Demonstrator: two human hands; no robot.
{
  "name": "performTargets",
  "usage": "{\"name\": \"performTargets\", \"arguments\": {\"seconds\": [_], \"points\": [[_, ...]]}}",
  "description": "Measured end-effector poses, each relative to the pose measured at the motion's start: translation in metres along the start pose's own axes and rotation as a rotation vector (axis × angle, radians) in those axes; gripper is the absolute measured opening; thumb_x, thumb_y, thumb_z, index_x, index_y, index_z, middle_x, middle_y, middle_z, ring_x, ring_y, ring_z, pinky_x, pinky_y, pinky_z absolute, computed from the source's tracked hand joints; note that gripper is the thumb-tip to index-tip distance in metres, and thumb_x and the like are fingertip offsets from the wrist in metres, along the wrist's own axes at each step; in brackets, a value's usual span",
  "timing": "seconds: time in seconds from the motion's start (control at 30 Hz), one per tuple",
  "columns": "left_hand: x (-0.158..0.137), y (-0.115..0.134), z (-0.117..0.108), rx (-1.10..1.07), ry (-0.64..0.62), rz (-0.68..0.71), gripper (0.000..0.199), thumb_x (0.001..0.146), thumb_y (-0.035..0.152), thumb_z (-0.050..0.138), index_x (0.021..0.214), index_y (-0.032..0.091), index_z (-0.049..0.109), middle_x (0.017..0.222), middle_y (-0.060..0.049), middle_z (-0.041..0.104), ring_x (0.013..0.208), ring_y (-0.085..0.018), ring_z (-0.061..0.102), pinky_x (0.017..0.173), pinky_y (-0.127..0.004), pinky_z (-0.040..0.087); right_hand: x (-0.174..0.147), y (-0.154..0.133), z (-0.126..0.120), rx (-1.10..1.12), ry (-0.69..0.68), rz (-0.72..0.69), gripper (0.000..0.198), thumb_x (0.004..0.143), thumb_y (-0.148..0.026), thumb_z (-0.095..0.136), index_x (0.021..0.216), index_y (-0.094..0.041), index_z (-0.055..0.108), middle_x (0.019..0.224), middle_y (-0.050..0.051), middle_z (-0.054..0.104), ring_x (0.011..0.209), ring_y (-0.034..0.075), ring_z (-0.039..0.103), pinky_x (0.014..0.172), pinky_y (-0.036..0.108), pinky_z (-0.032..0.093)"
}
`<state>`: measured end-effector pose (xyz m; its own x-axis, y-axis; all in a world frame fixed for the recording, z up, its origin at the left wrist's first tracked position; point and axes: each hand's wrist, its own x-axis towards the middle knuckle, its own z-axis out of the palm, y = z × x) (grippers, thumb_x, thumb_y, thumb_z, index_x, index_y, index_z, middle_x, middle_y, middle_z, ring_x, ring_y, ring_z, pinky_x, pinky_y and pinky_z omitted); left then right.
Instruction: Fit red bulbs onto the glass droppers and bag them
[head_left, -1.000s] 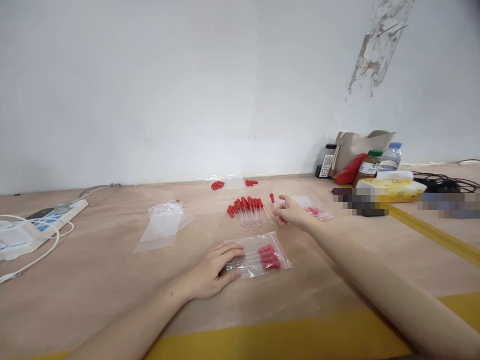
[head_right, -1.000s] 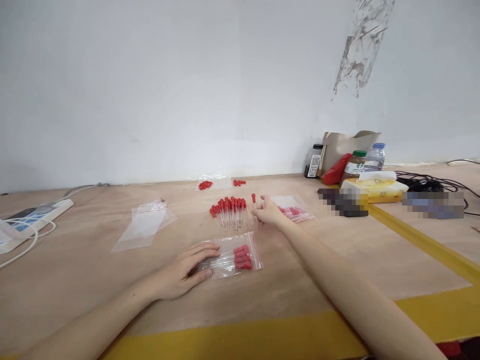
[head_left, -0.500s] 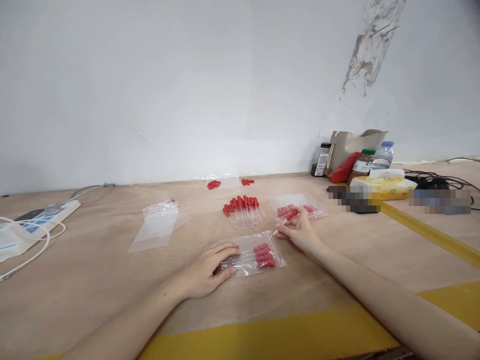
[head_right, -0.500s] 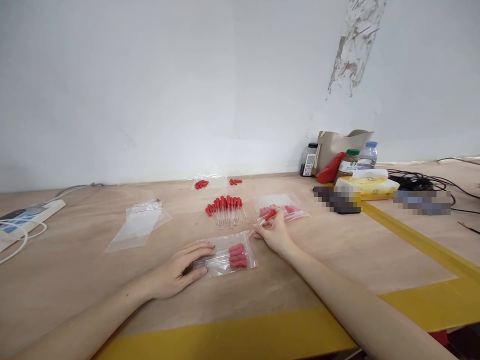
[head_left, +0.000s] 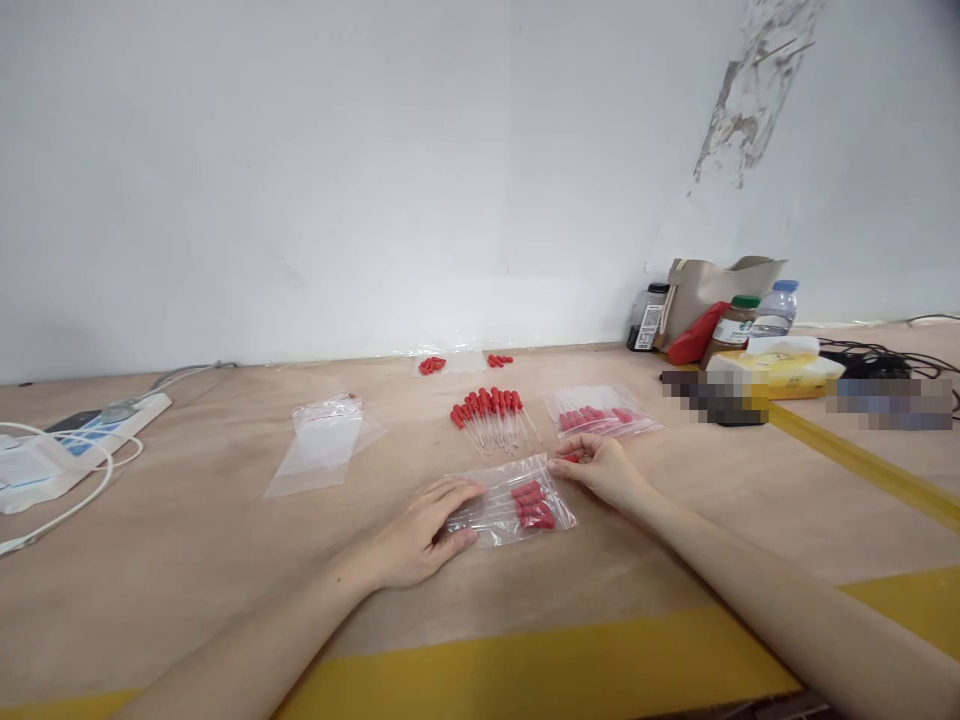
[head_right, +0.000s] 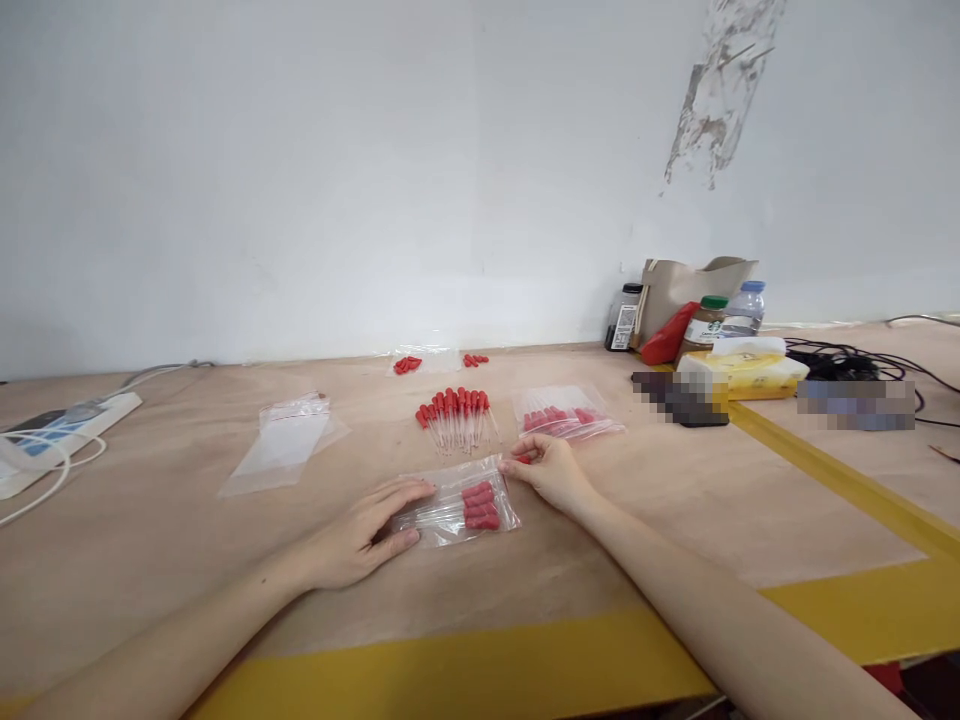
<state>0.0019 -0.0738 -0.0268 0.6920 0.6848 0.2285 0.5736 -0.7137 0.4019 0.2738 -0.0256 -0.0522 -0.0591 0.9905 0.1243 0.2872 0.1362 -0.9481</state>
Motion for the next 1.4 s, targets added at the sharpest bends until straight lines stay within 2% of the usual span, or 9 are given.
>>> {"name": "performTargets", "arguments": {"seconds": [0.23, 0.33, 0.5, 0.63, 0.77, 0.87, 1.07, 1.23, 1.4], "points": [[0.000, 0.000, 0.000, -0.003, 0.008, 0.011, 0.039, 0.085, 0.031, 0.045, 0.123, 0.024, 0.040, 0.123, -0.006, 0.047, 0.114, -0.021, 0.041, 0.097, -0.037, 0.034, 0.000, -0.005, -0.006, 0.256, -0.301, 0.111, 0.035, 0.056, -0.034, 0.071, 0.083, -0.015, 0.059, 0.069, 0.000, 0.063, 0.066, 0.011, 0.059, 0.070, 0.027, 0.048], [0.000, -0.001, 0.001, 0.002, 0.002, 0.011, 0.039, 0.086, 0.031, 0.044, 0.124, 0.024, 0.039, 0.123, -0.006, 0.047, 0.114, -0.021, 0.041, 0.097, -0.037, 0.034, 0.000, -0.004, -0.007, 0.242, -0.363, 0.108, 0.039, 0.056, -0.031, 0.071, 0.089, -0.014, 0.058, 0.072, 0.000, 0.063, 0.062, 0.010, 0.059, 0.061, 0.025, 0.049], [0.000, -0.002, 0.001, 0.013, -0.006, 0.011, 0.040, 0.086, 0.030, 0.044, 0.125, 0.024, 0.038, 0.124, -0.006, 0.046, 0.115, -0.020, 0.040, 0.098, -0.037, 0.033, 0.003, -0.001, 0.004, 0.124, -0.221, 0.091, 0.031, 0.060, -0.035, 0.068, 0.078, -0.015, 0.052, 0.057, -0.004, 0.056, 0.045, 0.007, 0.051, 0.036, 0.017, 0.036], [0.000, -0.001, 0.001, 0.024, -0.009, 0.005, 0.040, 0.086, 0.031, 0.043, 0.125, 0.023, 0.038, 0.125, -0.006, 0.046, 0.116, -0.021, 0.039, 0.098, -0.037, 0.032, 0.004, 0.001, 0.015, -0.034, -0.101, 0.043, 0.024, 0.064, -0.037, 0.063, 0.071, -0.015, 0.058, 0.051, -0.002, 0.056, 0.044, 0.009, 0.050, 0.037, 0.019, 0.035], [0.000, -0.001, 0.001, 0.029, -0.008, 0.001, 0.040, 0.086, 0.032, 0.044, 0.124, 0.023, 0.039, 0.125, -0.007, 0.045, 0.117, -0.021, 0.039, 0.099, -0.037, 0.032, 0.001, 0.001, 0.019, 0.007, -0.186, -0.032, 0.022, 0.069, -0.034, 0.059, 0.079, -0.015, 0.060, 0.072, 0.004, 0.065, 0.055, 0.011, 0.057, 0.048, 0.021, 0.043], [0.000, -0.001, 0.001, 0.019, 0.000, 0.004, 0.040, 0.086, 0.032, 0.044, 0.124, 0.023, 0.039, 0.125, -0.006, 0.046, 0.116, -0.021, 0.040, 0.098, -0.037, 0.033, -0.001, -0.006, 0.016, 0.073, -0.247, 0.023, 0.026, 0.073, -0.029, 0.055, 0.095, -0.017, 0.051, 0.082, 0.002, 0.065, 0.038, 0.005, 0.048, 0.035, 0.018, 0.036], [0.000, -0.001, 0.001, 0.042, -0.020, 0.026, 0.038, 0.086, 0.031, 0.043, 0.124, 0.025, 0.041, 0.127, -0.004, 0.044, 0.118, -0.019, 0.038, 0.100, -0.036, 0.031, -0.001, -0.017, 0.013, -0.013, -0.126, 0.152, 0.008, 0.075, -0.023, 0.051, 0.078, -0.016, 0.048, 0.043, -0.009, 0.044, 0.027, 0.003, 0.035, 0.027, 0.015, 0.022], [0.001, -0.002, 0.001, 0.045, -0.016, 0.027, 0.038, 0.087, 0.032, 0.042, 0.124, 0.025, 0.041, 0.126, -0.005, 0.045, 0.118, -0.020, 0.038, 0.099, -0.037, 0.032, 0.000, -0.015, 0.014, 0.024, -0.179, 0.180, 0.021, 0.063, -0.011, 0.057, 0.080, -0.017, 0.046, 0.049, -0.009, 0.049, 0.033, 0.004, 0.042, 0.030, 0.014, 0.029], [0.000, -0.003, 0.002, 0.044, -0.018, 0.028, 0.038, 0.087, 0.032, 0.042, 0.124, 0.025, 0.041, 0.127, -0.005, 0.045, 0.118, -0.020, 0.038, 0.100, -0.037, 0.032, 0.005, -0.005, 0.015, -0.066, -0.161, 0.152, 0.015, 0.065, -0.023, 0.061, 0.074, -0.015, 0.052, 0.042, -0.008, 0.048, 0.035, 0.005, 0.043, 0.035, 0.016, 0.034]]}}
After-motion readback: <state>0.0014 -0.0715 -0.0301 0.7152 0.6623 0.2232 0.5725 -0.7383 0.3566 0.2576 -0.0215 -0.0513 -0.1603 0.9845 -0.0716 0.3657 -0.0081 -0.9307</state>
